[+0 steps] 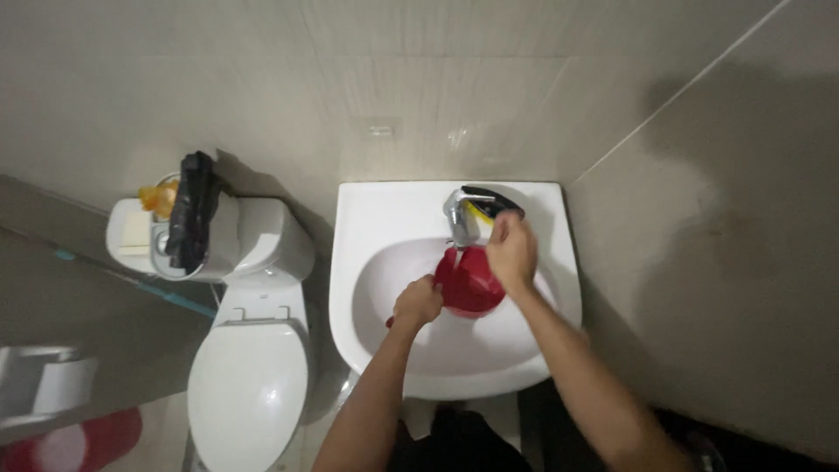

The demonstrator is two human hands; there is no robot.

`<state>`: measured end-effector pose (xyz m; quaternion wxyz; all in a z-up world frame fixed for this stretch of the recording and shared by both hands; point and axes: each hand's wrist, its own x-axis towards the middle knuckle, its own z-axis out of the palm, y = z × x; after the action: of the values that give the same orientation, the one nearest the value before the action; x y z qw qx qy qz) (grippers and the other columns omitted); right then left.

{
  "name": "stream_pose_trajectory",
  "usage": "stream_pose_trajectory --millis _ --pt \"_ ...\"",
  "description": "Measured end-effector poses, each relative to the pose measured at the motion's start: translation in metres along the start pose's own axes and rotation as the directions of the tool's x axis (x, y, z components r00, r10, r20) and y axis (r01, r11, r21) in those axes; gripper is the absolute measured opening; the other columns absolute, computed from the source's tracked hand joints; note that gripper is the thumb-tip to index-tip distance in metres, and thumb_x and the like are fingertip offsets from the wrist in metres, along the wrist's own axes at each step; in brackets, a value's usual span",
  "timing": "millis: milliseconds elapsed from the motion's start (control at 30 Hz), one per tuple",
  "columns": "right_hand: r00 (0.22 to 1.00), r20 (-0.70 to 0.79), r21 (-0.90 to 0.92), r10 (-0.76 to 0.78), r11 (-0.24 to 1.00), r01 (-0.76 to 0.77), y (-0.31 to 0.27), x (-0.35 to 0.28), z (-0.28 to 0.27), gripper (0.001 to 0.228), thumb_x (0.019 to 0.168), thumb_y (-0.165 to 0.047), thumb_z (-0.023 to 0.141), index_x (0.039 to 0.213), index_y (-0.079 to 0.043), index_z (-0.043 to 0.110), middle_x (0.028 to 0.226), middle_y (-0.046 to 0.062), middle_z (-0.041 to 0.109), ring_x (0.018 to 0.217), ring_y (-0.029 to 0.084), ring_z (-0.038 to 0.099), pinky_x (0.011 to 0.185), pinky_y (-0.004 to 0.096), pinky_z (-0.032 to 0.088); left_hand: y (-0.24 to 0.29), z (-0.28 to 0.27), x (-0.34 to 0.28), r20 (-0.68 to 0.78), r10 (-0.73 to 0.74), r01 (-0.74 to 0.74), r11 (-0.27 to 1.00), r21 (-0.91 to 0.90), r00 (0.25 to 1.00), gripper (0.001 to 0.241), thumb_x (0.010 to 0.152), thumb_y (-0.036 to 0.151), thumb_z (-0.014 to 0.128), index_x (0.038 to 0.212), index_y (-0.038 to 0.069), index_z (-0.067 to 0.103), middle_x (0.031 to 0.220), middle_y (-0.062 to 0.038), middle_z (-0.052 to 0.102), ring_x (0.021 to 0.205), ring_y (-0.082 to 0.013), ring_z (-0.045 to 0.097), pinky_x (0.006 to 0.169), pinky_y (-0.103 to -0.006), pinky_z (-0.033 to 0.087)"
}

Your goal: The person scrubs the tiled bathroom wall above the sink using a yellow sponge and soapy water from a red scoop. They rinse the sponge under the faucet, wipe the wall, and briefly move a black cloth and a white soap dish before continuing to scrub the wall and the toilet tank.

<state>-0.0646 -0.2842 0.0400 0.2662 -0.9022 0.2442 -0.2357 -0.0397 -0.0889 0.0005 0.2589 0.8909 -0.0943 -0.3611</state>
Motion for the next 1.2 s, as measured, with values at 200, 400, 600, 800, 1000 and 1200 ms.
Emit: stream_pose_trajectory --millis 200,400,600,800,1000,1200 --pt "0.64 0.718 0.216 0.274 0.786 -0.579 0.052 -0.032 0.069 0.016 0.098 -0.006 0.057 0.107 -0.007 0.07 0.098 0.008 0.075 0.083 0.018 0.075 0.072 0.032 0.063 -0.007 0.023 0.036 -0.035 0.122 -0.119 0.989 0.083 0.992 0.038 0.103 0.037 0.049 0.116 0.008 0.069 0.111 -0.02 0.073 0.105 -0.039 0.069 0.094 -0.0503 0.053" --pt "0.603 0.754 0.436 0.262 0.487 -0.757 0.04 -0.034 0.101 0.018 0.09 -0.008 0.069 0.107 -0.004 0.073 0.1 0.004 0.076 0.087 0.012 0.073 0.078 0.03 0.06 -0.002 0.01 0.044 -0.034 0.082 -0.076 0.983 0.165 0.996 0.03 0.103 0.031 0.052 0.114 0.012 0.072 0.108 -0.017 0.074 0.101 -0.0367 0.071 0.091 -0.0482 0.056" --pt "0.515 0.765 0.432 0.386 0.286 -0.855 0.027 -0.033 0.094 0.018 0.094 -0.009 0.069 0.109 0.0 0.071 0.092 0.01 0.073 0.08 0.018 0.067 0.071 0.033 0.054 -0.008 0.016 0.058 -0.377 0.335 -0.311 0.942 0.126 0.863 0.037 0.07 0.002 0.069 0.106 0.007 0.074 0.108 -0.019 0.071 0.096 -0.0402 0.066 0.084 -0.047 0.055" --pt "0.59 0.786 0.572 0.183 0.146 -0.807 0.068 -0.037 0.098 0.017 0.097 -0.009 0.07 0.111 0.0 0.067 0.098 0.008 0.07 0.086 0.017 0.063 0.081 0.032 0.053 0.008 0.044 0.07 -0.615 0.348 -0.595 0.762 -0.255 0.708 0.036 0.084 -0.005 0.06 0.116 0.003 0.073 0.107 -0.021 0.074 0.096 -0.0398 0.07 0.085 -0.0457 0.055" --pt "0.535 0.77 0.413 0.349 0.367 -0.834 0.023 -0.029 0.023 0.021 0.093 -0.009 0.062 0.11 -0.002 0.071 0.101 0.009 0.078 0.091 0.016 0.074 0.084 0.029 0.06 -0.011 0.113 0.143 -0.259 0.293 -0.39 0.738 -0.551 0.92 0.016 0.086 0.007 0.063 0.095 -0.003 0.071 0.083 -0.015 0.075 0.072 -0.0258 0.073 0.064 -0.0393 0.058" --pt "0.661 0.708 0.45 0.249 0.563 -0.693 0.061 -0.046 0.032 0.017 0.095 -0.005 0.058 0.09 0.0 0.073 0.081 0.012 0.074 0.068 0.02 0.071 0.061 0.032 0.058 0.004 0.111 0.174 0.115 0.211 -0.02 0.55 -0.835 0.971 0.056 0.107 0.047 0.057 0.095 -0.008 0.062 0.077 -0.018 0.063 0.068 -0.0269 0.055 0.062 -0.0424 0.043"
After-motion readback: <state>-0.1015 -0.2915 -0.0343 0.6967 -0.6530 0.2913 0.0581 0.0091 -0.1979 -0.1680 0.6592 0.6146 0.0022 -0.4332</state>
